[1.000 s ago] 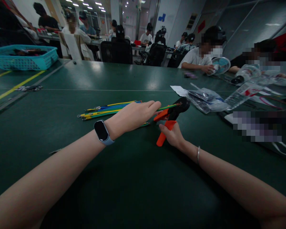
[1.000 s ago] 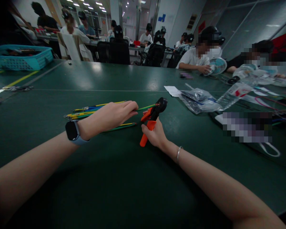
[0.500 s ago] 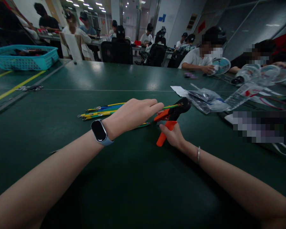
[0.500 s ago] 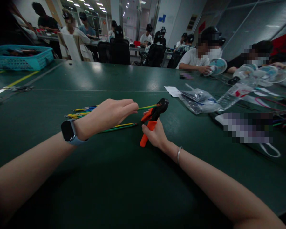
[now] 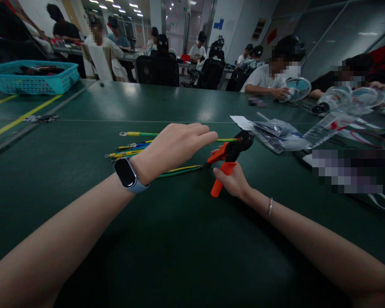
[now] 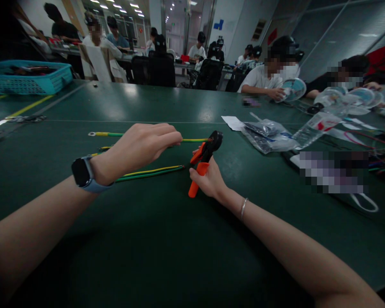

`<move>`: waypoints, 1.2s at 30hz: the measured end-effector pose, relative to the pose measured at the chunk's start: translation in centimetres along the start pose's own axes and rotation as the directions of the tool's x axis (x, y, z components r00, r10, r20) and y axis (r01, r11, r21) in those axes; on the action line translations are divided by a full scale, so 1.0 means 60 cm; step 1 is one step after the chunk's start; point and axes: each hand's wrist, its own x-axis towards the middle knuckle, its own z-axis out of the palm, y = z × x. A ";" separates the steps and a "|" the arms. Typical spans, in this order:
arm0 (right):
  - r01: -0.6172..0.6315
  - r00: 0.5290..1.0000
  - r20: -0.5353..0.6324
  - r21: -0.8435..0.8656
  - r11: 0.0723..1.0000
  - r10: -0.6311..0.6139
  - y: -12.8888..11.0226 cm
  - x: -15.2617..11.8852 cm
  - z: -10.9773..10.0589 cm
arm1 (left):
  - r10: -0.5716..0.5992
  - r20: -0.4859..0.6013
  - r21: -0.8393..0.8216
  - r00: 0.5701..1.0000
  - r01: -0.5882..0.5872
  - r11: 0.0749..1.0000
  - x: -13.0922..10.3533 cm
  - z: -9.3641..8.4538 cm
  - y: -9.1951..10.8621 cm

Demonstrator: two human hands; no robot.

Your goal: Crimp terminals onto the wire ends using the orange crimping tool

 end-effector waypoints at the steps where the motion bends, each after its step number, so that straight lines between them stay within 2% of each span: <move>1: -0.001 1.000 0.006 -0.002 1.000 0.001 -0.001 0.001 0.000 | -0.004 -0.008 0.002 1.000 0.004 1.000 0.000 -0.001 -0.001; 12: 0.027 0.997 0.067 -0.046 0.999 -0.024 -0.013 0.005 -0.006 | -0.072 -0.129 0.018 0.989 0.075 0.997 0.001 0.000 0.000; 21: -0.007 0.999 0.049 0.034 0.999 0.005 -0.021 0.000 -0.003 | -0.098 -0.132 -0.011 0.986 0.097 0.995 -0.001 0.002 -0.011; 24: -0.047 0.999 0.030 0.093 0.995 0.045 -0.021 -0.001 -0.001 | -0.091 -0.115 -0.023 0.989 0.089 0.996 -0.001 0.005 -0.011; 31: -0.190 0.981 0.069 0.211 0.959 0.179 -0.026 -0.001 -0.001 | -0.100 -0.115 -0.006 0.988 0.100 0.995 -0.001 0.012 -0.007; 36: -0.229 0.971 0.132 0.295 0.928 0.198 -0.027 0.000 -0.004 | -0.127 -0.125 0.010 0.984 0.130 0.992 -0.002 0.018 -0.007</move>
